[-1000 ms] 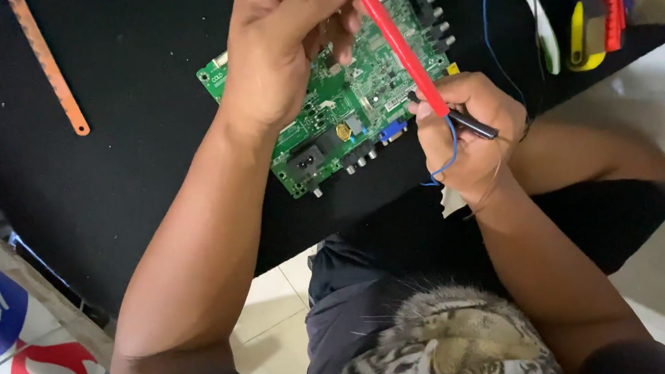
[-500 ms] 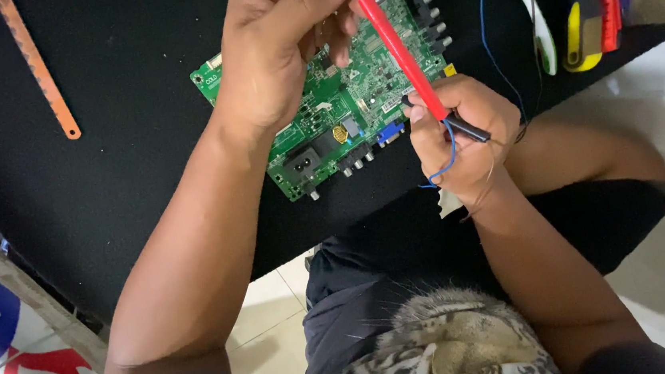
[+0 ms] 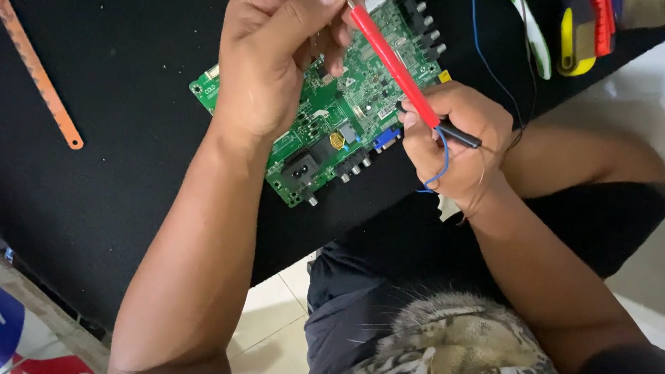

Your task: Using a multimeter and probes to test various components and trace points on a circuit board for repair.

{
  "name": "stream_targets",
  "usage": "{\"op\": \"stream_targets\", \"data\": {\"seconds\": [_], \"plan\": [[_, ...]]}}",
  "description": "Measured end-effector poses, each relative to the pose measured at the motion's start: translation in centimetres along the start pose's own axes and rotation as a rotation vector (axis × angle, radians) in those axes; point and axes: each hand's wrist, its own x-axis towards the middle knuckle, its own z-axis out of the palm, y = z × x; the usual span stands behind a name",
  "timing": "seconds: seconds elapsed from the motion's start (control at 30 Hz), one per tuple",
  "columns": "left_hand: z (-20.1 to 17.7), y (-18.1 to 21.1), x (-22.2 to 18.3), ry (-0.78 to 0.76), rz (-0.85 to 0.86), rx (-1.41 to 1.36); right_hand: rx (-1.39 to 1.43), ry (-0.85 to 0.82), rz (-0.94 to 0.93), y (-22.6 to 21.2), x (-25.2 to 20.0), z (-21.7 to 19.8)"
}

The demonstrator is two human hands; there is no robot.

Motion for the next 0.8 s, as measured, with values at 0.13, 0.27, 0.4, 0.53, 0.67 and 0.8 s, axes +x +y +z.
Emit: {"op": "stream_targets", "data": {"seconds": [0.13,0.27,0.4,0.53,0.67,0.8], "plan": [[0.5,0.5,0.1,0.031,-0.024,-0.020,-0.015,0.004,-0.036,0.4,0.1,0.1],[0.5,0.4,0.2,0.041,-0.072,-0.029,-0.032,0.070,-0.033,0.0,0.4,0.2],[0.8,0.5,0.5,0.073,-0.097,-0.084,-0.003,0.058,-0.048,0.4,0.4,-0.1],[0.8,-1.1,0.7,0.174,-0.052,-0.080,0.128,0.186,-0.017,1.1,0.2,0.5],[0.8,-1.2,0.7,0.177,-0.039,-0.086,0.225,0.207,0.041,0.6,0.2,0.4],[0.6,-1.3,0.8,0.183,-0.045,-0.105,0.182,0.203,0.091,0.2,0.3,0.4]]}}
